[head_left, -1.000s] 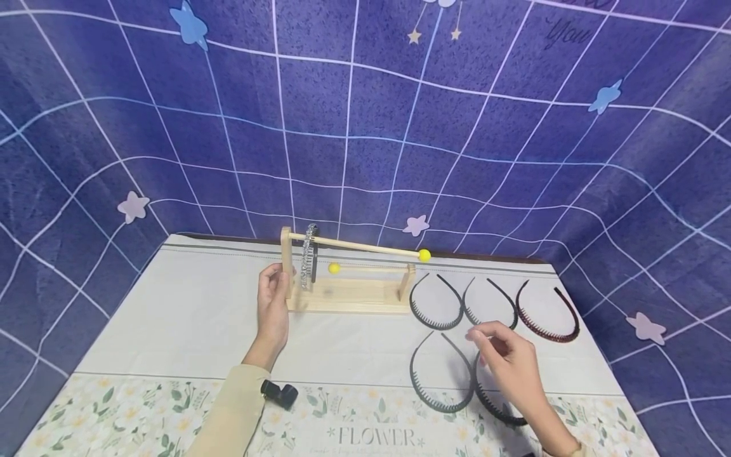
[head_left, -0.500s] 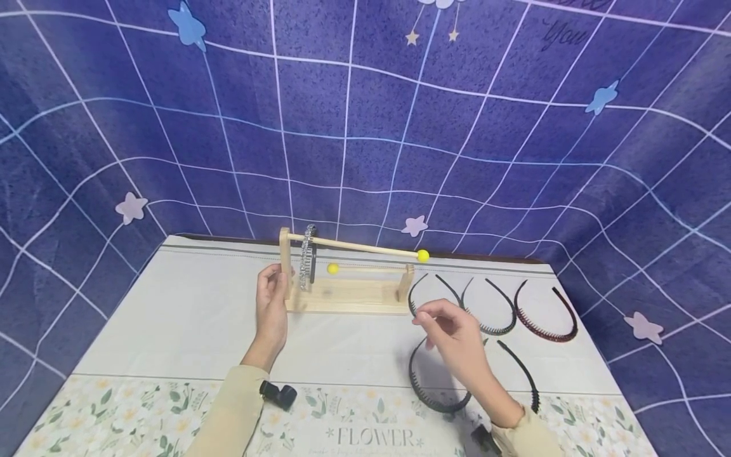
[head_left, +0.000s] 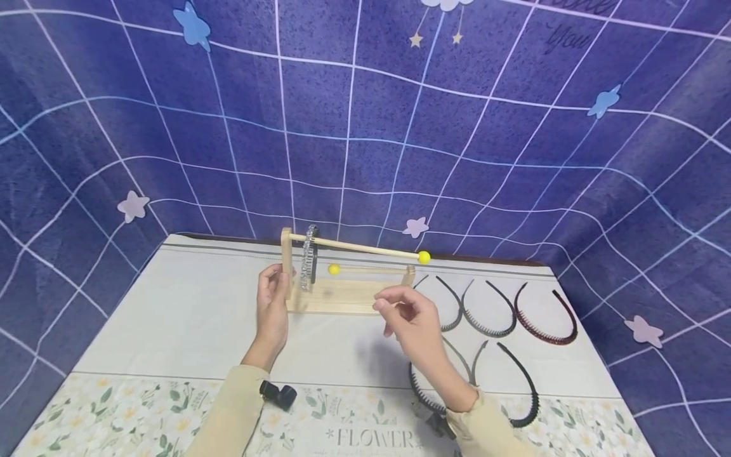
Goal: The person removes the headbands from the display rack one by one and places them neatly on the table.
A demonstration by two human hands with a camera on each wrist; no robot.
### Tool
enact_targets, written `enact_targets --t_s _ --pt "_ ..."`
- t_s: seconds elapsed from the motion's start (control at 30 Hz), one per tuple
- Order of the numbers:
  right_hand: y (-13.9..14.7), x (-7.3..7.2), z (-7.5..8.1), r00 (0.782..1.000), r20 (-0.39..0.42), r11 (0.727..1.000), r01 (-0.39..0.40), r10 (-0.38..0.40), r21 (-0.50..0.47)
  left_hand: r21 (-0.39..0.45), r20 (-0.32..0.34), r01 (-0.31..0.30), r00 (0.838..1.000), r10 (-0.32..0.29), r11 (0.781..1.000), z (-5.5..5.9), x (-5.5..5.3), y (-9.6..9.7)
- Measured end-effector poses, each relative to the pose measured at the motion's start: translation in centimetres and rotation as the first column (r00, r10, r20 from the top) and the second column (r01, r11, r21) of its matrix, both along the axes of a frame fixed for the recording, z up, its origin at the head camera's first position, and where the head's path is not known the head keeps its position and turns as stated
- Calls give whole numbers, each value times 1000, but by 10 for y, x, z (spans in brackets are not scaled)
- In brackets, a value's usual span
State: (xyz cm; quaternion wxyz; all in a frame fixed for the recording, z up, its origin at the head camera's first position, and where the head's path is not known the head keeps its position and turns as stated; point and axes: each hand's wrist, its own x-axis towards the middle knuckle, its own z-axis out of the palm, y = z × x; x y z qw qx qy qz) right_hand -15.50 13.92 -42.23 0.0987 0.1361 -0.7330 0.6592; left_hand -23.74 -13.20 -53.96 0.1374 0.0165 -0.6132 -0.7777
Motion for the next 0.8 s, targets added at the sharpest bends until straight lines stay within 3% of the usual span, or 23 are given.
enact_targets --t_s 0.23,0.5,0.8 --pt "-30 -12 0 994 58 994 -85 90 -74 5 -1 3 1000 -3 1000 0 0 -1" --pt "-59 -26 0 974 142 980 -163 178 -111 6 1 1 1000 -1 1000 0 0 0" --pt "-86 -43 -3 975 140 975 -147 171 -164 15 5 -11 1000 11 1000 0 1 1"
